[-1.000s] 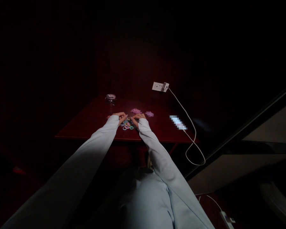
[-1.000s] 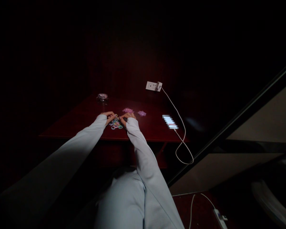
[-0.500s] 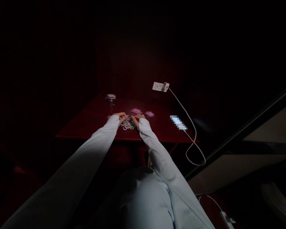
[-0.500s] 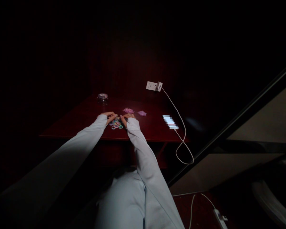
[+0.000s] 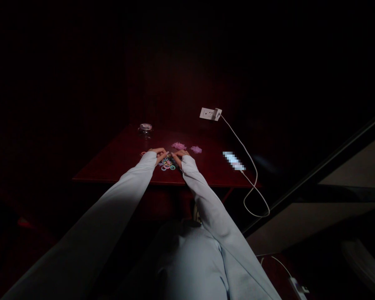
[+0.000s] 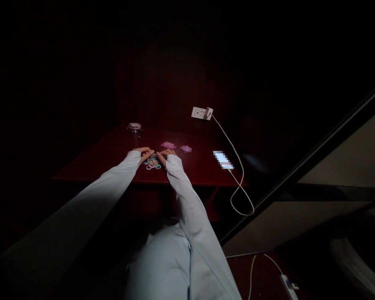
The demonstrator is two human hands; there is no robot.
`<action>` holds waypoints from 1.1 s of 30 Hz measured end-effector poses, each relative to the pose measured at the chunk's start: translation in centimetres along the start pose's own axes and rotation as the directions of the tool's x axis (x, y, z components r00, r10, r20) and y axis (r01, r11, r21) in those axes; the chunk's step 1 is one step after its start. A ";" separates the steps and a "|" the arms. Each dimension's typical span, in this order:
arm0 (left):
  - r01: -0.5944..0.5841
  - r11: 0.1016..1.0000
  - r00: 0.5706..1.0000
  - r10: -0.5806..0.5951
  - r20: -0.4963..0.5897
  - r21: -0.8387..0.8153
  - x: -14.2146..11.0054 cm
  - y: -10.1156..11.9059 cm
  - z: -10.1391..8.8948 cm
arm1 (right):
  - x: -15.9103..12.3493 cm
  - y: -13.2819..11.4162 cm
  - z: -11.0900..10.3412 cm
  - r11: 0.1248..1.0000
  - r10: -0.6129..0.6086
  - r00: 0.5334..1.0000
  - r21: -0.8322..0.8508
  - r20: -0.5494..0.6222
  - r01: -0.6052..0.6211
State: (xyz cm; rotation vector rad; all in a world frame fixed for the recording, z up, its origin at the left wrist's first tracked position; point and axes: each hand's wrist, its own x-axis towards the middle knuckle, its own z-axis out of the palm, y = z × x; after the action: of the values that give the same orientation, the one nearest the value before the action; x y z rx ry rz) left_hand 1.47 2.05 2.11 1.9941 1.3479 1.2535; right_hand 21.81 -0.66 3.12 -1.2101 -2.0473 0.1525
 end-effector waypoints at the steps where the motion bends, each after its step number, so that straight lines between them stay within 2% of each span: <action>1: 0.003 1.000 1.000 -0.003 0.010 0.002 0.0 0.0 0.0 | 0.1 0.1 0.1 1.000 0.001 1.000 0.002 -0.002 -0.001; 8: -0.008 1.000 1.000 0.008 0.017 0.005 -0.1 0.2 0.0 | 0.4 0.7 0.5 1.000 0.001 1.000 0.006 -0.008 -0.001; 18: 0.002 0.998 0.997 0.002 -0.071 0.058 -0.4 0.3 -0.1 | 0.7 1.4 1.0 0.998 -0.017 0.999 0.064 -0.045 0.020; 26: -0.048 0.996 0.999 0.048 0.009 0.074 0.3 -1.0 0.5 | 0.6 1.7 1.2 0.988 -0.029 0.998 0.151 -0.061 0.038; 33: -0.082 0.994 0.996 0.078 0.053 0.078 0.5 -0.7 0.3 | 0.4 1.2 0.9 0.986 -0.009 0.999 0.165 -0.047 0.016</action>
State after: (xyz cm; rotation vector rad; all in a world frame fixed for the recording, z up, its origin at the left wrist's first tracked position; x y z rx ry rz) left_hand 1.42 2.84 1.65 2.1394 1.3262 1.1929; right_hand 22.00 0.56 2.15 -1.0883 -1.9603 0.2804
